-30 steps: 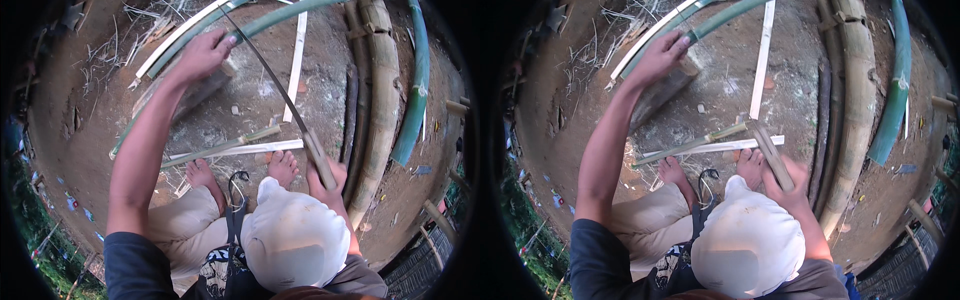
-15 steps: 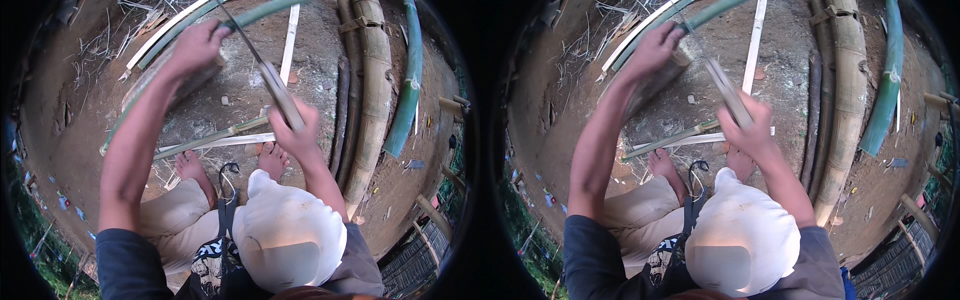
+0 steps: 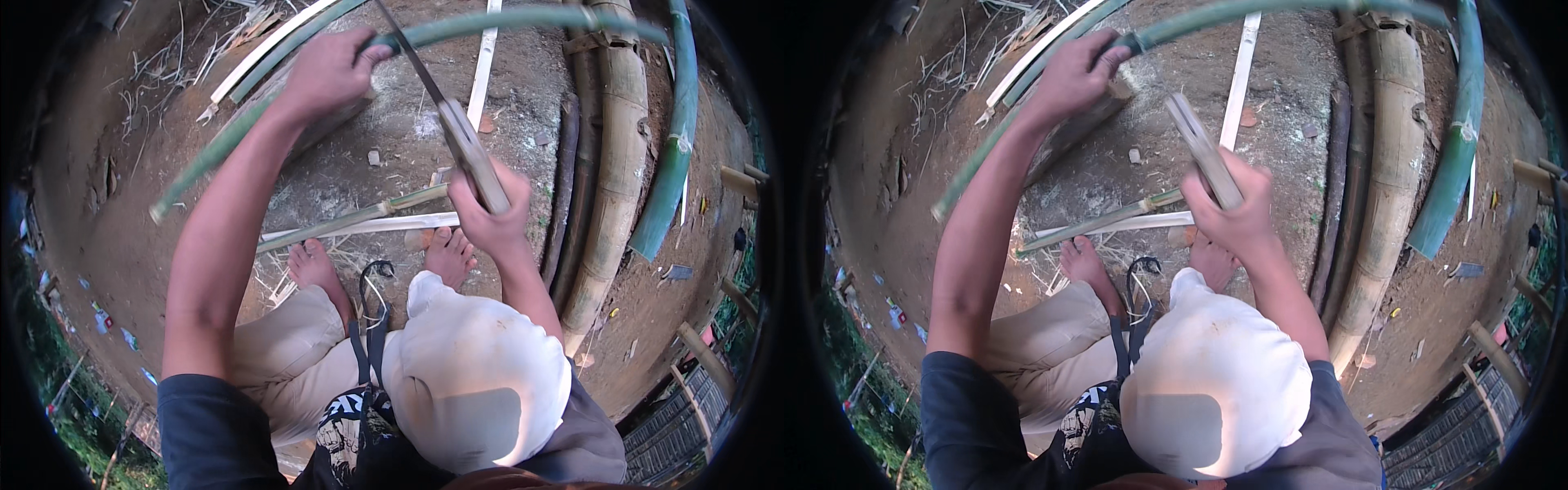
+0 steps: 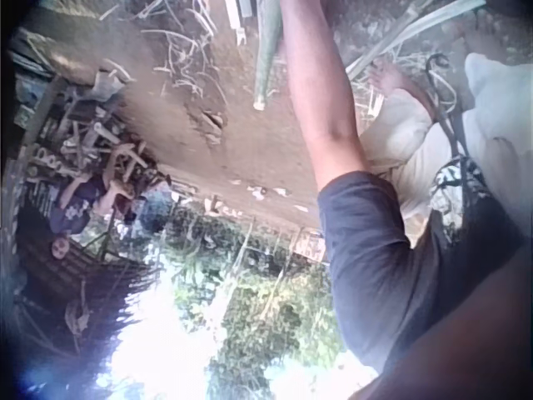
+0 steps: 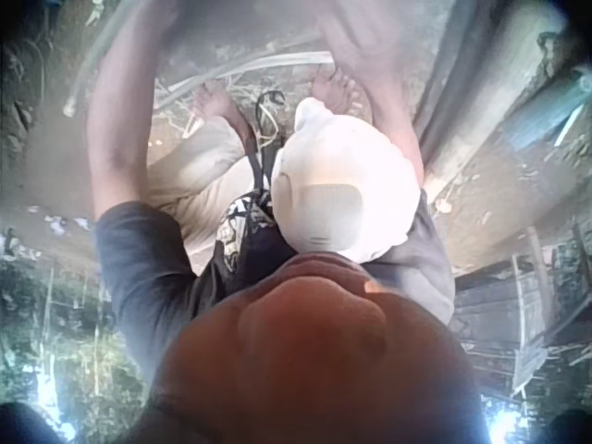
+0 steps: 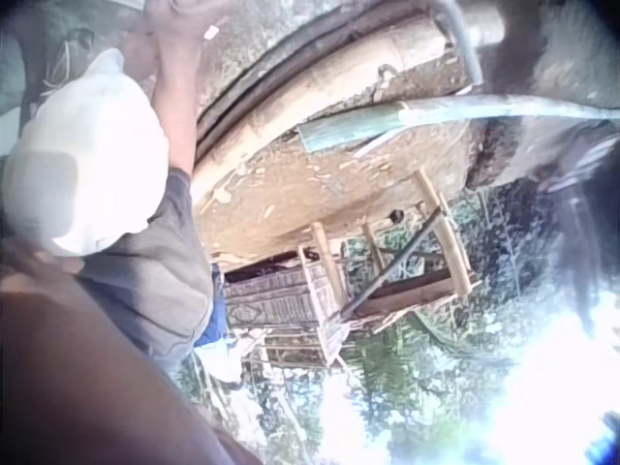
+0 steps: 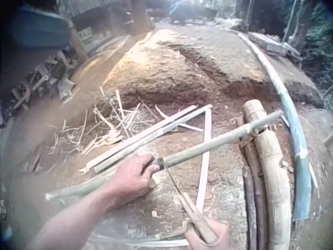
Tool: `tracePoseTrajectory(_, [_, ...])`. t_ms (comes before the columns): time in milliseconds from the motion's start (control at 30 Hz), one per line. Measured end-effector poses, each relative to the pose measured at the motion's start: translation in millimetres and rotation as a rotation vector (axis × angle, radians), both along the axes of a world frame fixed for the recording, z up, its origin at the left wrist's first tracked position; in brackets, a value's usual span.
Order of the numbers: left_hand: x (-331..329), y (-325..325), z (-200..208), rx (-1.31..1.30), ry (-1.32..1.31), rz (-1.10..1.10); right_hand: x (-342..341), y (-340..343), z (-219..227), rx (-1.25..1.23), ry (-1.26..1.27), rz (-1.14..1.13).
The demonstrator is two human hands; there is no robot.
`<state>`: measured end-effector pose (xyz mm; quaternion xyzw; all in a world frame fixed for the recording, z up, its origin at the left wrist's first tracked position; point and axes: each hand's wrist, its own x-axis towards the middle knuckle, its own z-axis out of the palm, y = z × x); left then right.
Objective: The person sits on the ground and uses a hand saw to cut a long green bamboo pole into smaller sections. They repeatedly measure, align, and saw the bamboo, placing the cut pieces aside on the dirt floor.
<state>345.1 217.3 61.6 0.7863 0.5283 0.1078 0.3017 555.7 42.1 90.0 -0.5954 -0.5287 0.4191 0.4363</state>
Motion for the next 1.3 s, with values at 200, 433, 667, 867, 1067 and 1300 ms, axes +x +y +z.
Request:
tracePoseTrajectory(200, [-5, 11, 0, 0.023, -0.038, 0.126, 4, -46, -2, 0.027, -0.057, 0.003])
tracePoseTrajectory(433, [-14, 17, -5, -0.111, -0.126, 0.070, 13, -39, 10, 0.128, -0.193, -0.161])
tracePoseTrajectory(667, [-12, 16, 3, -0.290, -0.215, 0.039, 0, -38, -6, 0.137, -0.024, -0.171])
tracePoseTrajectory(867, [-11, 9, 10, -0.192, -0.098, 0.016, -6, -45, -20, 0.148, -0.012, -0.147])
tracePoseTrajectory(1067, [-2, 3, 6, 0.115, -0.015, -0.057, -10, -49, -23, 0.164, 0.019, -0.136])
tracePoseTrajectory(1300, [2, 0, 23, 0.229, 0.227, -0.163, -8, -44, -20, 0.206, 0.019, -0.121])
